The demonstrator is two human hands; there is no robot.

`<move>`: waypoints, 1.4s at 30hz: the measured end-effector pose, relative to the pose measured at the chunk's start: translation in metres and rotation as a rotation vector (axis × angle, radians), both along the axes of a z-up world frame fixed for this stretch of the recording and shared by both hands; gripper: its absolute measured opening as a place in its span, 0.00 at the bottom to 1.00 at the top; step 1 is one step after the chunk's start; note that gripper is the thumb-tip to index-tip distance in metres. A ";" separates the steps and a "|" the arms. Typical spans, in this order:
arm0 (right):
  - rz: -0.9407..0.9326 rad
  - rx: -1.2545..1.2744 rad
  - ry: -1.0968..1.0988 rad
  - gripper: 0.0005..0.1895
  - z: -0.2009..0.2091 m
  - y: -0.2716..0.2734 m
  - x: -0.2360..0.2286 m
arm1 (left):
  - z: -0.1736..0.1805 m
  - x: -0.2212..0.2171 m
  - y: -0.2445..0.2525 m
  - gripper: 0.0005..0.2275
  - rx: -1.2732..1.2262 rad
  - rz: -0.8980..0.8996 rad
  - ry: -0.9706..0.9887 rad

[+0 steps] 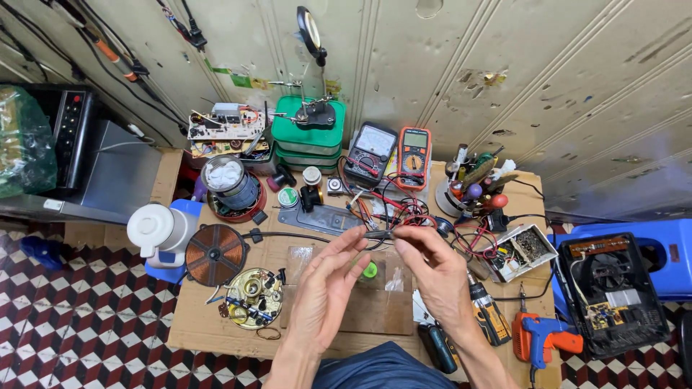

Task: Using a hot glue gun and hand tools to modify a plastic bottle for a DIY electronics project.

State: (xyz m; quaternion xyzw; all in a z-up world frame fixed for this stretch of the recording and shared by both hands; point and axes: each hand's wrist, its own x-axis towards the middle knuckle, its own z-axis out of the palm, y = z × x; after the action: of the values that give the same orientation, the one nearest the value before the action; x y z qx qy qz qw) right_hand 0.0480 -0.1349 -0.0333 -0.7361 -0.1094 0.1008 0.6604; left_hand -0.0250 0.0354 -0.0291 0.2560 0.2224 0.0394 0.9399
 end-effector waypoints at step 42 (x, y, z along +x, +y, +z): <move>0.006 -0.066 -0.067 0.13 0.007 0.029 0.002 | 0.003 0.008 -0.026 0.27 0.421 -0.160 -0.051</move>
State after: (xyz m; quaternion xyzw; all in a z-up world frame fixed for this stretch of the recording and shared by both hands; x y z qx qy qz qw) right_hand 0.0500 -0.1059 -0.0265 -0.7601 -0.1301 0.0815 0.6315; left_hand -0.0172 0.0091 -0.0262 0.4625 0.1644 0.0166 0.8711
